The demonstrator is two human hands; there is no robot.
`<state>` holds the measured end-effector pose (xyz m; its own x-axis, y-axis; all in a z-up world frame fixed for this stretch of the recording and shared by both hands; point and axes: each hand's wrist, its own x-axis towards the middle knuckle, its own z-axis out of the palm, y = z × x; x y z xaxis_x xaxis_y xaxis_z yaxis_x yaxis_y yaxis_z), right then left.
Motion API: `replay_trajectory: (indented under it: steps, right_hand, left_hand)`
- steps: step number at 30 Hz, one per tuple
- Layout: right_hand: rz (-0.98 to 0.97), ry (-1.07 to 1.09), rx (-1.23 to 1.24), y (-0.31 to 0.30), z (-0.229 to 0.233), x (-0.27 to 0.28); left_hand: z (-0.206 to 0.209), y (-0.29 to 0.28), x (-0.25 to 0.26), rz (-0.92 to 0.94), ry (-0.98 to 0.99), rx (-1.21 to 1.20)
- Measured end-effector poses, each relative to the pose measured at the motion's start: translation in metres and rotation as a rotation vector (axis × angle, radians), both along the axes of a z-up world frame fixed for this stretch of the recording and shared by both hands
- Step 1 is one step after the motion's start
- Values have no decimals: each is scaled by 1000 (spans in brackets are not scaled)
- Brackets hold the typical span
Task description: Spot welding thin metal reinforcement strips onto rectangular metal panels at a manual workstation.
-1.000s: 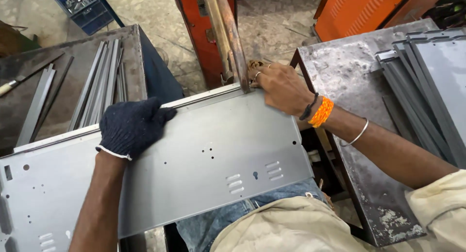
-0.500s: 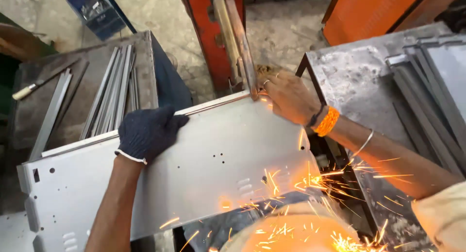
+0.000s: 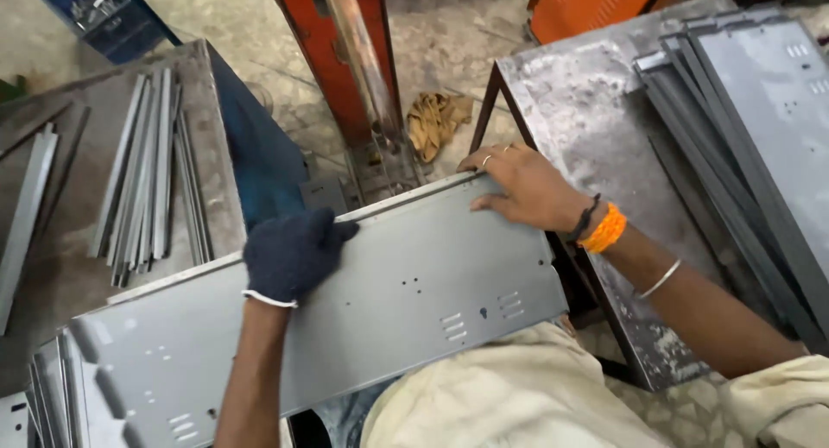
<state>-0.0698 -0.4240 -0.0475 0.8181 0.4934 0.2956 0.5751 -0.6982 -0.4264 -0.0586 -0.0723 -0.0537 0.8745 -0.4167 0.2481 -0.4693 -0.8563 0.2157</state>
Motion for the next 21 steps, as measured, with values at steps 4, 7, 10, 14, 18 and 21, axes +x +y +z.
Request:
replay_trajectory:
  steps: [4, 7, 10, 14, 18, 21]
  right_hand:
    - [-163, 28, -126, 5, -34, -16]
    - [-209, -53, -165, 12, -28, -24]
    - [-271, -211, -208, 26, -25, -31]
    - [-299, -308, -308, 36, -12, -39]
    - [-261, 127, -278, 73, 9, -59]
    - [-140, -26, -242, 111, -8, -66]
  left_hand:
    - [-44, -14, -11, -17, 48, 18]
    - [-49, -14, -19, -45, 43, -84]
    - [-34, -13, -21, -18, 141, -18]
    - [-37, -9, -25, -65, 35, -125]
    - [-34, -10, -39, -45, 38, -64]
    - [-27, -11, -46, -57, -3, -20]
